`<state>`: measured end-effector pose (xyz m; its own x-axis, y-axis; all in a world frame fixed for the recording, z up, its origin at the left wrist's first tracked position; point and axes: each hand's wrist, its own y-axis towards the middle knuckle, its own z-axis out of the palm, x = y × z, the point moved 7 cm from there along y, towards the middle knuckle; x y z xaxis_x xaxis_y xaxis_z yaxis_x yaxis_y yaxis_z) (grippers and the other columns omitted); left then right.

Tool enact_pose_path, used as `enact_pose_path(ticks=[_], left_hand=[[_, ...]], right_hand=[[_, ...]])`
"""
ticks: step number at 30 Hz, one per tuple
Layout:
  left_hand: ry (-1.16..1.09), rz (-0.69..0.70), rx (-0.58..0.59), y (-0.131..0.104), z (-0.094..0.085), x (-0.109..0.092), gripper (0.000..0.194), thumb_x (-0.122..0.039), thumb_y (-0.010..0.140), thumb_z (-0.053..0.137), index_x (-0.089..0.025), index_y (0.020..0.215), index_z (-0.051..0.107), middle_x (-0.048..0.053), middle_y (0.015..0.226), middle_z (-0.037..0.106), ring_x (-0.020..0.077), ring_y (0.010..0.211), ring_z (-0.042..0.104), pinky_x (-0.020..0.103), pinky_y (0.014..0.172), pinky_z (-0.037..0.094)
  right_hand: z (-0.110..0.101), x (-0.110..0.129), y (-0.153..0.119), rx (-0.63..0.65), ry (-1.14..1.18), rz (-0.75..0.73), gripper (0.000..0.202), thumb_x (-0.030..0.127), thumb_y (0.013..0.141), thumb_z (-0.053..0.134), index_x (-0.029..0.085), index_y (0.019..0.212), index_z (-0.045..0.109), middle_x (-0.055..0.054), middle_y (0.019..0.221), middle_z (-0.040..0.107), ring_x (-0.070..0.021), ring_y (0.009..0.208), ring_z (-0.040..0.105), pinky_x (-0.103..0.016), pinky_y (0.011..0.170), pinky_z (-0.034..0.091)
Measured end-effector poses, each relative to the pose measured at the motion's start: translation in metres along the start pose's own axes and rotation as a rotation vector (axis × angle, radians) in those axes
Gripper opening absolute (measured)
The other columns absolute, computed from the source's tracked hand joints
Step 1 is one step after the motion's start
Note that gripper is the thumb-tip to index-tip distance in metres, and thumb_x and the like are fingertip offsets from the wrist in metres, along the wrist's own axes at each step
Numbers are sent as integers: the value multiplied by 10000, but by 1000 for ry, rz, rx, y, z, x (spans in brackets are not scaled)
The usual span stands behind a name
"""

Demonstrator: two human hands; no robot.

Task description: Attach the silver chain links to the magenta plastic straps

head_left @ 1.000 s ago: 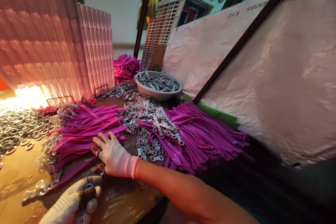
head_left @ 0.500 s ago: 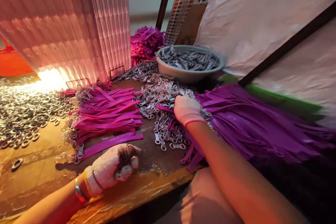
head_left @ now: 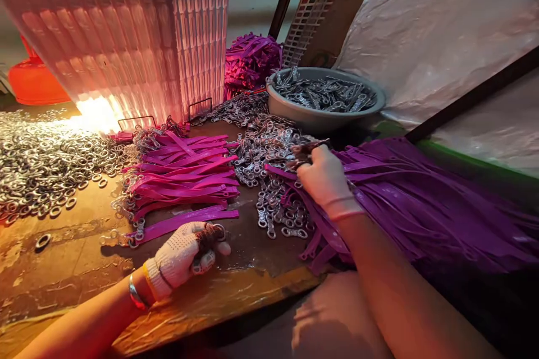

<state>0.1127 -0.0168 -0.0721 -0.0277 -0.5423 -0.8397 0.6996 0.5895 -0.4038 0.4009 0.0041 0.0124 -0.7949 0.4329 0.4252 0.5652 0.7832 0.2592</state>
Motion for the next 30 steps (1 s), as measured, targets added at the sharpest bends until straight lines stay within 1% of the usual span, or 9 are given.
enact_pose_path(ticks=[3, 5, 7, 10, 16, 20, 23, 27, 30], left_hand=[[-63, -30, -1, 2, -5, 2, 276, -406, 808, 636, -136, 857, 607, 15, 683, 623, 22, 374, 341, 167, 353, 197], [-96, -71, -14, 3, -8, 4, 254, -396, 802, 625, -148, 848, 594, -26, 598, 540, 25, 372, 319, 162, 350, 176], [-95, -75, -32, 4, -11, 6, 230, -376, 788, 621, -151, 807, 578, -46, 557, 479, 24, 372, 295, 161, 352, 163], [-80, -46, -61, 4, -12, 9, 201, -347, 747, 596, -159, 710, 535, -51, 521, 432, 32, 375, 281, 167, 356, 166], [27, 33, -40, -2, -4, 9, 255, -360, 790, 551, -163, 633, 516, -54, 467, 371, 51, 388, 279, 179, 379, 208], [81, 117, -25, -5, -3, 2, 321, -435, 833, 582, -149, 690, 562, -48, 477, 396, 52, 399, 305, 182, 396, 225], [117, 145, -44, -6, -5, -5, 324, -457, 850, 608, -137, 800, 603, -43, 524, 437, 37, 398, 284, 180, 395, 188], [222, 104, 41, -10, 3, -13, 335, -460, 842, 637, -128, 812, 604, -1, 635, 534, 33, 424, 335, 174, 397, 215], [310, 95, 44, -12, 4, -16, 363, -485, 857, 606, -125, 806, 598, 17, 659, 556, 40, 448, 374, 165, 403, 244]], right_hand=[[16, 46, -46, 248, 503, -170, 276, 174, 870, 415, 163, 1081, 592, -95, 972, 695, -182, 728, 642, -275, 629, 511], [22, 78, -86, 318, 570, -368, 289, 156, 852, 425, 189, 1065, 617, -61, 921, 698, -186, 780, 651, -274, 670, 526], [25, 102, -123, 266, 419, -563, 338, 89, 808, 452, 187, 1076, 634, -77, 949, 691, -206, 844, 647, -309, 752, 525], [29, 125, -163, 175, 150, -797, 319, 48, 804, 488, 169, 1052, 648, -107, 953, 671, -201, 775, 620, -314, 703, 510], [30, 130, -186, 49, 108, -1020, 204, 98, 906, 464, 156, 984, 643, -74, 853, 630, -178, 731, 560, -300, 626, 465], [31, 124, -180, 138, 228, -974, 232, 93, 888, 462, 164, 1022, 638, -85, 898, 643, -192, 793, 585, -329, 701, 504], [34, 117, -164, 385, 549, -680, 301, 134, 878, 466, 182, 1146, 596, -75, 1011, 659, -188, 907, 616, -320, 819, 525], [43, 108, -154, 606, 868, -277, 287, 243, 895, 437, 199, 1139, 584, -11, 865, 661, -146, 731, 621, -239, 639, 533], [43, 108, -154, 601, 782, -309, 268, 243, 879, 446, 201, 1097, 596, -27, 876, 668, -155, 724, 614, -262, 672, 526]])
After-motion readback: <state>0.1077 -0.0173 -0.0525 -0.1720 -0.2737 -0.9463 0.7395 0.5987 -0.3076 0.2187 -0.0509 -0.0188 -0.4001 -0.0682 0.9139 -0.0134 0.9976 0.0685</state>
